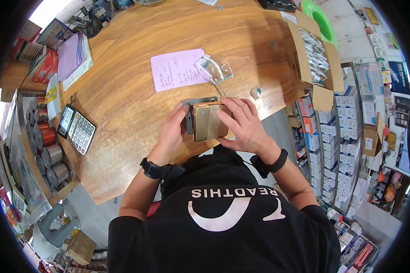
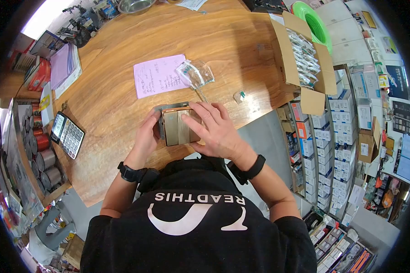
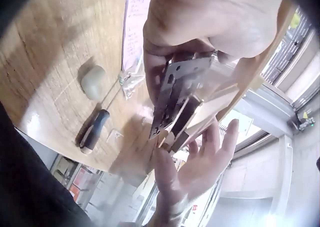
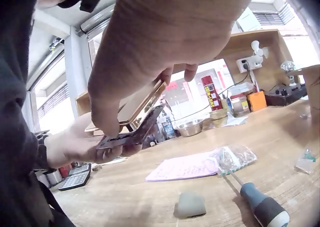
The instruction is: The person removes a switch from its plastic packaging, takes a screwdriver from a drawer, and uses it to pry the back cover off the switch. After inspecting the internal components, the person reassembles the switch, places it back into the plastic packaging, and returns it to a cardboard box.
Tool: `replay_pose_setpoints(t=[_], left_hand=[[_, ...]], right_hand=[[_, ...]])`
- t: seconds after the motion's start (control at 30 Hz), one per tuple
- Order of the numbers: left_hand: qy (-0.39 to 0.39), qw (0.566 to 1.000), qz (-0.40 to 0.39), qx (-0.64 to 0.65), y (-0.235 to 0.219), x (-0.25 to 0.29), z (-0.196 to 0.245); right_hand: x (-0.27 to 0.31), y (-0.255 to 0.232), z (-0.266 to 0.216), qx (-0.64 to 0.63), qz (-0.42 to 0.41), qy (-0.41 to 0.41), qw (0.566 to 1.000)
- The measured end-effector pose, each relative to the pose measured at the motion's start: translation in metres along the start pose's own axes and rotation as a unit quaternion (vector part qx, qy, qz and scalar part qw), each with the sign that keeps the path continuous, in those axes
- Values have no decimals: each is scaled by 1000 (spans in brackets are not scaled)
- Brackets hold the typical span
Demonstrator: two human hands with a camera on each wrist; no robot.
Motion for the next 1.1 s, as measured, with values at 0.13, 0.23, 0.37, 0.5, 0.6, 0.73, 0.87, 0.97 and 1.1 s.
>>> replay_pose_setpoints(t=[0.13,0.23,0.37,0.5,0.6,0.73,0.87,0.97,1.1], left_hand=[[2,998,-39,49,21,11,10],[66,994,-58,-61,28,21,22],[165,959,-61,-223,37,28,40],[202,943,-36,-261,38,32,48],[200,940,-43,-273,44,38,54],[260,919,-49,-291,53,46,69],[338,888,-83,-301,61,54,80],[346,882,-102,-303,64,57,84],[377,867,-100,-311,66,57,93]], right_hand=[[-1,0,-7,14,-8,-9,1000],[-2,-5,-13,14,-5,-15,1000],[-3,-6,-20,34,-9,-34,999],[-2,-8,-22,42,0,-36,998],[-1,-10,-24,61,13,-48,997],[5,-19,-30,38,52,-89,994],[7,-44,-11,-141,181,-11,973],[5,-32,11,-334,134,88,929],[4,-32,12,-392,135,95,905]])
Point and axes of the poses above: each hand's wrist, its own x-axis away from the middle knuckle, its own y-axis out of the palm, z = x × y, the point moved 10 cm from there along -x, towards the middle knuckle, and after that the axes turned 9 degrees about -x, right-handed, at the moved point
